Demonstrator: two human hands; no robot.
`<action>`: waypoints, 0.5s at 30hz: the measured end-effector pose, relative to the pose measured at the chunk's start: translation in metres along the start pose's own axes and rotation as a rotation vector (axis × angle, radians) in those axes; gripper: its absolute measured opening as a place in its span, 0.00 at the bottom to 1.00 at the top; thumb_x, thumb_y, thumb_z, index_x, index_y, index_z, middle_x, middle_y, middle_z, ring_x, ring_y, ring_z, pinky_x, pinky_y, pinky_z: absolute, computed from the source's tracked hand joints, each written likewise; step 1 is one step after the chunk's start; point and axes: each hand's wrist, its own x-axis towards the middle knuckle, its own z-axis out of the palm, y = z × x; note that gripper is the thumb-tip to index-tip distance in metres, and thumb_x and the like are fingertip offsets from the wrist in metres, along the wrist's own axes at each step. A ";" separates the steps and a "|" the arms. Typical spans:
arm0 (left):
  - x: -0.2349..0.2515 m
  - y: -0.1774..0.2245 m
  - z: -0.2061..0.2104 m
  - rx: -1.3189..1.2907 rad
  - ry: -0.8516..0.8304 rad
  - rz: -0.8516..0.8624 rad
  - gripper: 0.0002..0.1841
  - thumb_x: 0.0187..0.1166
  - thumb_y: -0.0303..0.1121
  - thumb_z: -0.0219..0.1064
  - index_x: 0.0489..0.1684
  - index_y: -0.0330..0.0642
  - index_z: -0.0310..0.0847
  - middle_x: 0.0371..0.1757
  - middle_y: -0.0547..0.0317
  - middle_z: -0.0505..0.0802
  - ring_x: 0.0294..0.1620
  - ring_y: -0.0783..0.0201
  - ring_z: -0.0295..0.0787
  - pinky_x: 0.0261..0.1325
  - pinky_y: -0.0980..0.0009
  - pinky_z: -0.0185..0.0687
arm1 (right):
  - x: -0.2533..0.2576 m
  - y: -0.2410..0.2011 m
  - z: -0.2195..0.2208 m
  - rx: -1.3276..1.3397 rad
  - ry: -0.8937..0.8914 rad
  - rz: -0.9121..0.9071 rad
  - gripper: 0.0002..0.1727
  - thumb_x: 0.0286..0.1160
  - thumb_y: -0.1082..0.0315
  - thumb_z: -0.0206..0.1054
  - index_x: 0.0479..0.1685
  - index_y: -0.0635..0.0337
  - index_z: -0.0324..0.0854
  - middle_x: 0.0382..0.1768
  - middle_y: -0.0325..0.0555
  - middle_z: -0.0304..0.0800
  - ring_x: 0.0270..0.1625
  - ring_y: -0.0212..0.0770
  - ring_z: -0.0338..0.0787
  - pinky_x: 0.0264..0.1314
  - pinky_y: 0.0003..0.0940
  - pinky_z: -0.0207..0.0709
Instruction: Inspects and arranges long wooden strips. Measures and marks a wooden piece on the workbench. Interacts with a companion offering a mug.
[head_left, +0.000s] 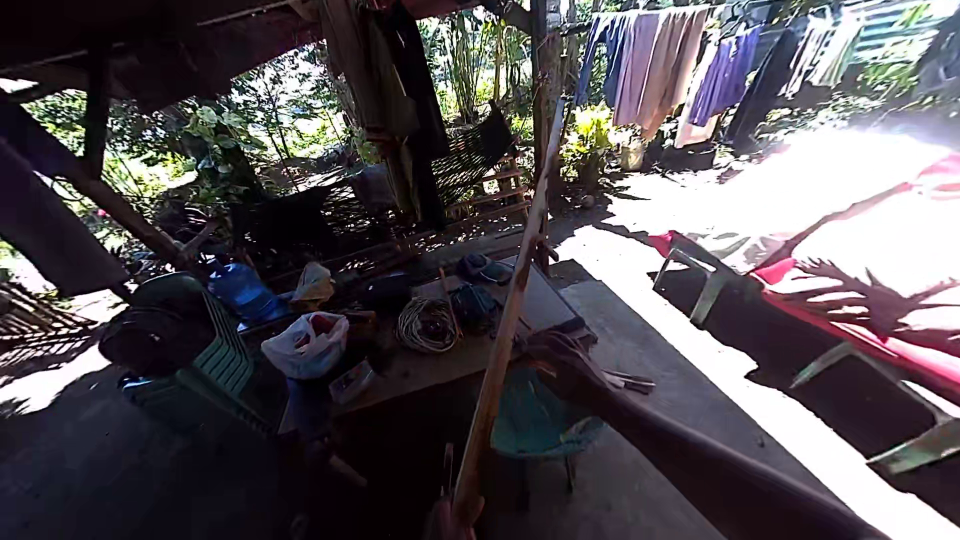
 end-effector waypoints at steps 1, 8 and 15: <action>0.008 0.000 -0.001 -0.063 0.023 -0.008 0.29 0.81 0.58 0.68 0.60 0.37 0.79 0.23 0.53 0.90 0.20 0.58 0.88 0.28 0.61 0.89 | -0.007 -0.011 0.013 0.055 -0.034 -0.001 0.20 0.82 0.54 0.63 0.71 0.38 0.85 0.74 0.38 0.83 0.84 0.44 0.73 0.87 0.51 0.65; 0.043 -0.012 -0.042 -0.132 0.322 -0.141 0.27 0.82 0.54 0.69 0.60 0.36 0.80 0.21 0.53 0.88 0.17 0.59 0.85 0.25 0.63 0.87 | -0.041 -0.017 0.079 0.293 -0.223 -0.095 0.17 0.84 0.54 0.63 0.67 0.38 0.89 0.70 0.36 0.87 0.76 0.39 0.80 0.80 0.45 0.74; 0.083 -0.034 -0.102 0.072 0.577 -0.299 0.32 0.77 0.65 0.67 0.60 0.43 0.84 0.31 0.52 0.93 0.27 0.56 0.91 0.36 0.53 0.90 | -0.003 0.040 0.096 0.410 -0.358 -0.117 0.17 0.82 0.55 0.66 0.65 0.42 0.90 0.65 0.40 0.90 0.71 0.41 0.86 0.75 0.45 0.80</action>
